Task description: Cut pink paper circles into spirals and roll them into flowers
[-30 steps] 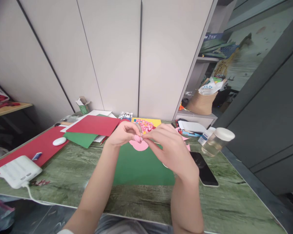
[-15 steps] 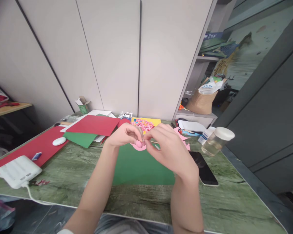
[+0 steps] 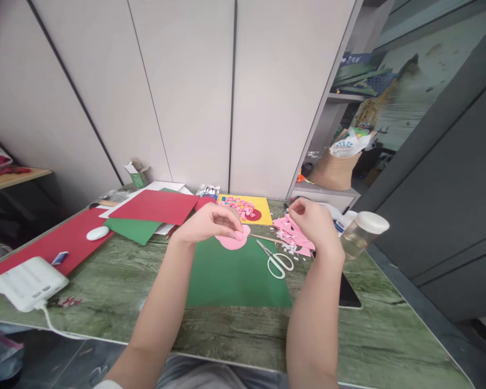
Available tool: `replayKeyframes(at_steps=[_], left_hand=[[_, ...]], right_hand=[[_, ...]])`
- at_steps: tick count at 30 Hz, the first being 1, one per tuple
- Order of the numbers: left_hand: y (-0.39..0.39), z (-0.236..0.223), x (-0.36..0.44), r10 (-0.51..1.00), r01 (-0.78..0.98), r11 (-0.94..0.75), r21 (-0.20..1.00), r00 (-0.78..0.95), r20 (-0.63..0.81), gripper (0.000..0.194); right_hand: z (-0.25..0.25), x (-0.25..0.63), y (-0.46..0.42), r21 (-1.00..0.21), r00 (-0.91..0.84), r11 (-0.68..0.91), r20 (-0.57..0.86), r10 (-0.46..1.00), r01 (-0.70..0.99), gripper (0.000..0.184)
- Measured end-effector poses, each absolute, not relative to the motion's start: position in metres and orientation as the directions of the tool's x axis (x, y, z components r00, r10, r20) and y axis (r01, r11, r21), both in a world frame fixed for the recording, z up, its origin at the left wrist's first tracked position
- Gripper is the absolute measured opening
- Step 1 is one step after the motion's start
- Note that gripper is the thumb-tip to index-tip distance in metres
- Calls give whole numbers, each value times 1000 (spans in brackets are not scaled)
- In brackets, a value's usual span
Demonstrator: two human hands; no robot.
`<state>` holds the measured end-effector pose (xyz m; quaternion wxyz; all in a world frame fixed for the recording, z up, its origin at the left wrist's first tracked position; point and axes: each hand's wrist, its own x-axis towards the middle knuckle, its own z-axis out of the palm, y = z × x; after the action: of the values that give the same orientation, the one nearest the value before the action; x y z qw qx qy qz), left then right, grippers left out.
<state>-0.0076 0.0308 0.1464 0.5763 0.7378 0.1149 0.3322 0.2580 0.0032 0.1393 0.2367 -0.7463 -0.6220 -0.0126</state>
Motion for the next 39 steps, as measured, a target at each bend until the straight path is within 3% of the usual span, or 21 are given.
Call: replayKeyframes(at_steps=[5, 8, 11, 14, 17, 18, 19, 20, 22, 25, 33, 39], left_hand=[[27, 148, -6, 565, -219, -362, 906, 721, 400, 10], [23, 149, -4, 567, -222, -377, 899, 712, 413, 10], [15, 154, -2, 612, -156, -492, 857, 637, 468, 9], [3, 159, 2, 629, 15, -719, 695, 439, 642, 7], [-11, 164, 5, 461, 130, -887, 443, 278, 843, 8], [-15, 166, 5, 383, 145, -922, 358, 234, 893, 10], [-19, 167, 5, 308, 151, -948, 282, 200, 930, 12], [-22, 168, 5, 241, 148, -965, 217, 176, 954, 14], [-27, 170, 4, 145, 145, -982, 125, 141, 979, 18], [-31, 171, 2, 77, 159, -986, 58, 118, 990, 21], [-30, 171, 4, -7, 150, -988, -27, 129, 992, 25], [-29, 171, 3, 44, 176, -984, 19, 141, 989, 22]], right_hand=[[95, 298, 36, -298, 328, -308, 17, 945, 904, 19], [88, 307, 38, -298, 359, -347, -14, 933, 889, 24], [104, 304, 26, -331, 359, -304, 119, 926, 894, 18], [134, 279, 0, -377, 324, -179, 367, 872, 909, 19], [160, 232, -37, -403, 238, 104, 708, 665, 909, 20], [167, 216, -49, -373, 151, 340, 834, 530, 863, 13], [172, 200, -60, -287, 65, 523, 913, 402, 803, 6], [175, 185, -70, -183, 4, 609, 959, 284, 772, 7], [180, 165, -84, -33, -107, 578, 973, 206, 816, 22], [182, 155, -90, 70, -188, 479, 961, 203, 875, 33], [179, 162, -84, 165, -234, 417, 965, 118, 894, 35], [178, 164, -79, 219, -248, 363, 968, 34, 906, 28]])
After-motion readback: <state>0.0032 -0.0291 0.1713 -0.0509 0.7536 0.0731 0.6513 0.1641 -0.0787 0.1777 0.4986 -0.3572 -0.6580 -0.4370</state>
